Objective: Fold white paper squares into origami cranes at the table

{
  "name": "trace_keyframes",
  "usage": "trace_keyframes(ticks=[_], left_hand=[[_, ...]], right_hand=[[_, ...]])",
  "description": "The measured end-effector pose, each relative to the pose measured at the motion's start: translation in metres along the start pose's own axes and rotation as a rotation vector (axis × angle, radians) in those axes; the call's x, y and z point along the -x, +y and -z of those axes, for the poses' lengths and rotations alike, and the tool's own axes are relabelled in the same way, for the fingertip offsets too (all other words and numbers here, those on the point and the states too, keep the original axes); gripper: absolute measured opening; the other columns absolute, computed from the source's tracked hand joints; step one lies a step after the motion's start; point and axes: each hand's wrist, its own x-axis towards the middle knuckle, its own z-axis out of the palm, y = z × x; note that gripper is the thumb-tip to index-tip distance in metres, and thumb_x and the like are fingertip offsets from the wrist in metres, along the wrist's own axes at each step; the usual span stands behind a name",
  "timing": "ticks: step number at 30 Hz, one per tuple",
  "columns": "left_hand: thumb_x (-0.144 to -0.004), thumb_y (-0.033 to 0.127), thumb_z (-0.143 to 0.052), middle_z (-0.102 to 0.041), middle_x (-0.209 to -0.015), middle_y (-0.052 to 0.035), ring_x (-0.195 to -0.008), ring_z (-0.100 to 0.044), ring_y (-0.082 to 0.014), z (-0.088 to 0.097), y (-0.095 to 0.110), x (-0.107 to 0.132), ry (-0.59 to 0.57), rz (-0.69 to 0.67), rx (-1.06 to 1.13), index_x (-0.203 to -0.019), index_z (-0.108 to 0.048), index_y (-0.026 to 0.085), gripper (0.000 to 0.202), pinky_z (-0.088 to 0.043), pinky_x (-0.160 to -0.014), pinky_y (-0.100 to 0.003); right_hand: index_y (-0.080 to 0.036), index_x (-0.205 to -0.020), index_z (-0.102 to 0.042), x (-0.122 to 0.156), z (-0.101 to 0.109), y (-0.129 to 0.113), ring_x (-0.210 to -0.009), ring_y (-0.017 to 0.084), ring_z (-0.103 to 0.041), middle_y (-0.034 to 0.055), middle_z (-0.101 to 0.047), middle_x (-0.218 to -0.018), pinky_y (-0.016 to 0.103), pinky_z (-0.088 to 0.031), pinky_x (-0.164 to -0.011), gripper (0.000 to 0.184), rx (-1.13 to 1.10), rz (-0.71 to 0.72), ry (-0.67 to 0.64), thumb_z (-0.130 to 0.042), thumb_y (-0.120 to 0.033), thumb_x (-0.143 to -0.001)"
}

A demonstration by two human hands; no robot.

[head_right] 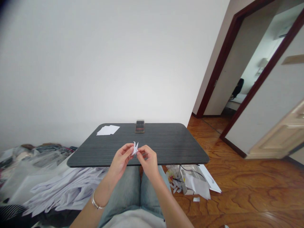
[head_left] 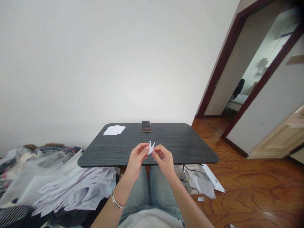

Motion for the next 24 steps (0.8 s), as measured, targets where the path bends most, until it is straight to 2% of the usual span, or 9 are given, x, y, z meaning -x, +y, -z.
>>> trace_keyframes(ticks=[4, 8, 10, 13, 15, 20, 22, 24], left_hand=[[-0.059, 0.028, -0.076, -0.057, -0.067, 0.0031, -0.054, -0.049, -0.0068, 0.001, 0.000, 0.002, 0.044, -0.032, -0.046, -0.074, -0.059, 0.015, 0.027, -0.037, -0.050, -0.019], [-0.066, 0.034, -0.071, -0.056, -0.059, 0.0009, -0.055, -0.049, -0.0082, 0.002, 0.001, 0.004, -0.090, 0.055, -0.113, -0.065, -0.056, 0.013, 0.026, -0.036, -0.050, -0.019], [-0.068, 0.035, -0.069, -0.054, -0.057, 0.0016, -0.053, -0.047, -0.0071, 0.003, 0.003, 0.004, -0.129, 0.062, -0.115, -0.063, -0.055, 0.013, 0.027, -0.035, -0.050, -0.018], [-0.069, 0.035, -0.069, -0.054, -0.058, 0.0026, -0.051, -0.044, -0.0061, 0.006, 0.006, 0.004, -0.148, 0.047, -0.102, -0.065, -0.054, 0.014, 0.026, -0.033, -0.049, -0.018], [-0.069, 0.035, -0.068, -0.054, -0.058, 0.0024, -0.049, -0.043, -0.0057, 0.008, 0.010, 0.004, -0.179, 0.046, -0.122, -0.066, -0.053, 0.014, 0.026, -0.031, -0.047, -0.018], [-0.071, 0.035, -0.066, -0.051, -0.057, 0.0030, -0.047, -0.037, -0.0043, 0.012, 0.016, 0.003, -0.262, 0.055, -0.196, -0.067, -0.056, 0.013, 0.025, -0.025, -0.045, -0.018], [-0.071, 0.036, -0.066, -0.050, -0.057, 0.0031, -0.046, -0.036, -0.0039, 0.012, 0.016, 0.003, -0.266, 0.066, -0.220, -0.067, -0.056, 0.013, 0.026, -0.023, -0.045, -0.019], [-0.070, 0.038, -0.067, -0.050, -0.057, 0.0033, -0.045, -0.034, -0.0036, 0.012, 0.016, 0.002, -0.267, 0.073, -0.240, -0.067, -0.056, 0.013, 0.027, -0.021, -0.044, -0.019]], right_hand=[[-0.019, -0.075, -0.058, 0.000, 0.002, -0.006, -0.064, 0.013, -0.055, 0.0004, -0.056, -0.071, 0.022, -0.044, -0.052, 0.010, 0.180, 0.122, 0.104, -0.051, -0.013, -0.077], [-0.019, -0.077, -0.059, 0.001, 0.002, -0.008, -0.066, 0.014, -0.054, 0.0014, -0.056, -0.074, 0.023, -0.045, -0.054, 0.011, 0.262, 0.209, 0.144, -0.050, -0.012, -0.077], [-0.020, -0.079, -0.060, 0.001, 0.002, -0.007, -0.070, 0.015, -0.055, 0.0024, -0.057, -0.076, 0.023, -0.045, -0.056, 0.010, 0.233, 0.194, 0.138, -0.052, -0.015, -0.077], [-0.020, -0.094, -0.060, 0.000, 0.003, -0.003, -0.071, 0.015, -0.056, 0.0043, -0.060, -0.083, 0.023, -0.045, -0.053, 0.016, 0.037, 0.017, 0.138, -0.053, -0.024, -0.080], [-0.019, -0.097, -0.059, -0.002, 0.004, 0.000, -0.062, 0.013, -0.055, 0.0043, -0.060, -0.080, 0.021, -0.042, -0.046, 0.024, -0.134, -0.144, 0.101, -0.053, -0.034, -0.080], [-0.014, -0.073, -0.061, -0.003, 0.005, 0.001, -0.042, 0.007, -0.043, 0.0009, -0.055, -0.058, 0.018, -0.026, -0.035, 0.039, -0.418, -0.453, -0.148, -0.052, -0.051, -0.078], [-0.014, -0.067, -0.058, -0.002, 0.004, -0.001, -0.040, 0.006, -0.039, -0.0006, -0.053, -0.053, 0.018, -0.021, -0.035, 0.040, -0.495, -0.504, -0.194, -0.052, -0.052, -0.078], [-0.015, -0.063, -0.055, -0.002, 0.005, -0.003, -0.038, 0.005, -0.036, -0.0023, -0.050, -0.050, 0.018, -0.018, -0.034, 0.038, -0.543, -0.512, -0.188, -0.055, -0.050, -0.078]])
